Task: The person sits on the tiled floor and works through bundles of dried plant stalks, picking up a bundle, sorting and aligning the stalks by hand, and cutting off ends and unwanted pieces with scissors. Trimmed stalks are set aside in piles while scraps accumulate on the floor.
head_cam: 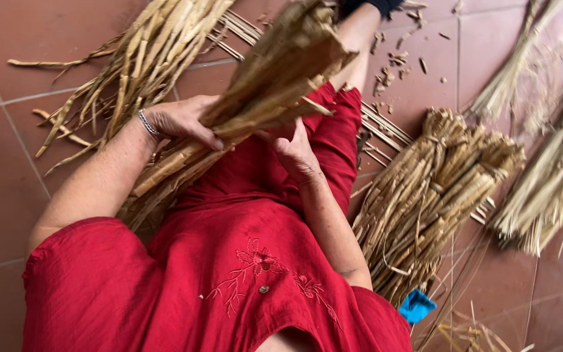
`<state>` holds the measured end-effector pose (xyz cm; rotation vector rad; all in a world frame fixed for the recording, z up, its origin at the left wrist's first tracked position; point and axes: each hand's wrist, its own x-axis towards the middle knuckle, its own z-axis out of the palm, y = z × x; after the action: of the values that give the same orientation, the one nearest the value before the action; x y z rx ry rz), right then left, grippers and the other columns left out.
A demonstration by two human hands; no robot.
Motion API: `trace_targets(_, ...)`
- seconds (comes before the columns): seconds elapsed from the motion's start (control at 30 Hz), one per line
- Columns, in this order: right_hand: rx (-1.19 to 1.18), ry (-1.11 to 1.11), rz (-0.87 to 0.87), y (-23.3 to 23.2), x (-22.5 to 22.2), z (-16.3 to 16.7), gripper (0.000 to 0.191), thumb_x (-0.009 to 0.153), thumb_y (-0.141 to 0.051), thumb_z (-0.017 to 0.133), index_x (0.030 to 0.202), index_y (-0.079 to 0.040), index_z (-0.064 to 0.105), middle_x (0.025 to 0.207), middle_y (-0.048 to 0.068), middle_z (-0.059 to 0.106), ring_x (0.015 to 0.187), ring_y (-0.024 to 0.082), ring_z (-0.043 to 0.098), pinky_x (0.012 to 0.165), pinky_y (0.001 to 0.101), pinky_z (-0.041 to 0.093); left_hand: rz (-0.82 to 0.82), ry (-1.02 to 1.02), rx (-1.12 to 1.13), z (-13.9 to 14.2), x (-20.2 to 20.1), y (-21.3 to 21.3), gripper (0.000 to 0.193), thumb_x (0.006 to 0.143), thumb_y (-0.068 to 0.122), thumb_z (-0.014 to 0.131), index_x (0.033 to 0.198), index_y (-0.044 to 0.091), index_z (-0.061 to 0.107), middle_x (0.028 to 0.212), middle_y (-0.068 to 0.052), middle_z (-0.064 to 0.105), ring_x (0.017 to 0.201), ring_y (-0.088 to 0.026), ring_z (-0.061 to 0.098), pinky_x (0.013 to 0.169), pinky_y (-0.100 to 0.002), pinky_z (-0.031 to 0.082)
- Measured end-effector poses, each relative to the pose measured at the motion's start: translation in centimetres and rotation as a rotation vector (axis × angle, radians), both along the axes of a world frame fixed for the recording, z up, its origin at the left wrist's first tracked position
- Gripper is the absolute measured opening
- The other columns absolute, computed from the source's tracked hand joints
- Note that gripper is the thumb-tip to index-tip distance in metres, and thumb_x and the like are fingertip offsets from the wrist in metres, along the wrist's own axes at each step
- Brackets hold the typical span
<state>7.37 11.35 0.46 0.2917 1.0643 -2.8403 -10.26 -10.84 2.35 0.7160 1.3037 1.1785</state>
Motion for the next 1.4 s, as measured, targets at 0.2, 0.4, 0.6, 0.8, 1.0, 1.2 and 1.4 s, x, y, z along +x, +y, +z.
trace_targets(0.2,0.088,0.054,-0.154,1.6,6.4,0.4,0.136,0.066,-0.048,0.1,0.159,-0.026,0.003,0.163,0.001,0.032,0.151,0.024,0.038,0.124,0.0486,0.036,-0.068,0.343,-0.001,4.9,2.8,5.5,0.109,0.067,0.017,0.083,0.16,0.014,0.028,0.148,-0.013,0.058,0.138,-0.025,0.054,0.114,-0.039,0.041)
trace_targets(0.4,-0.148,0.037,-0.311,2.7,11.4,-0.2,0.109,0.083,-0.047,0.093,0.157,0.005,0.033,0.153,0.019,0.047,0.144,0.032,0.048,0.128,0.0499,0.036,-0.261,0.948,-0.177,6.5,6.9,8.4,0.116,0.066,0.003,0.075,0.166,0.031,0.023,0.111,-0.014,0.064,0.108,-0.038,0.063,0.094,-0.049,0.052)
trace_targets(0.6,-0.286,-0.067,-0.395,3.1,12.0,0.7,0.096,0.085,-0.039,0.086,0.159,-0.004,0.035,0.161,0.013,0.046,0.147,0.028,0.044,0.126,0.0471,0.034,-0.331,1.249,-0.044,5.1,10.1,8.2,0.114,0.07,0.009,0.081,0.168,0.031,0.026,0.11,-0.008,0.063,0.1,-0.032,0.063,0.085,-0.046,0.052)
trace_targets(0.8,-0.387,-0.029,-0.407,3.5,11.4,-1.1,0.085,0.089,-0.028,0.083,0.156,0.003,0.04,0.159,0.019,0.048,0.145,0.031,0.049,0.128,0.0453,0.036,-0.417,1.175,0.136,5.6,8.2,9.9,0.138,0.048,0.072,0.098,0.157,0.018,0.032,0.125,-0.013,0.062,0.117,-0.036,0.056,0.087,-0.056,0.034)
trace_targets(1.0,-0.322,-0.086,-0.444,2.3,11.6,-0.7,0.078,0.088,-0.019,0.082,0.152,0.002,0.044,0.146,0.017,0.057,0.135,0.033,0.056,0.122,0.0479,0.043,-0.261,0.621,0.152,7.6,8.3,14.8,0.142,0.061,0.062,0.091,0.164,0.009,0.01,0.158,-0.026,0.04,0.145,-0.04,0.045,0.12,-0.044,0.038)
trace_targets(1.2,-0.25,-0.072,-0.5,0.5,11.0,1.4,0.076,0.086,-0.018,0.084,0.151,-0.01,0.044,0.145,0.006,0.057,0.135,0.025,0.055,0.116,0.0435,0.045,-0.191,0.86,0.346,8.7,11.1,15.1,0.154,0.052,0.053,0.1,0.161,0.006,0.002,0.159,-0.035,0.027,0.149,-0.05,0.032,0.119,-0.05,0.034)
trace_targets(1.4,0.1,-0.163,-0.425,-2.2,11.3,-0.4,0.071,0.089,-0.015,0.086,0.149,-0.005,0.05,0.143,0.006,0.059,0.133,0.021,0.056,0.117,0.0381,0.046,0.004,1.064,0.028,7.2,13.8,10.9,0.134,0.07,0.03,0.092,0.165,0.008,-0.001,0.139,-0.027,0.059,0.113,-0.047,0.066,0.093,-0.052,0.057)
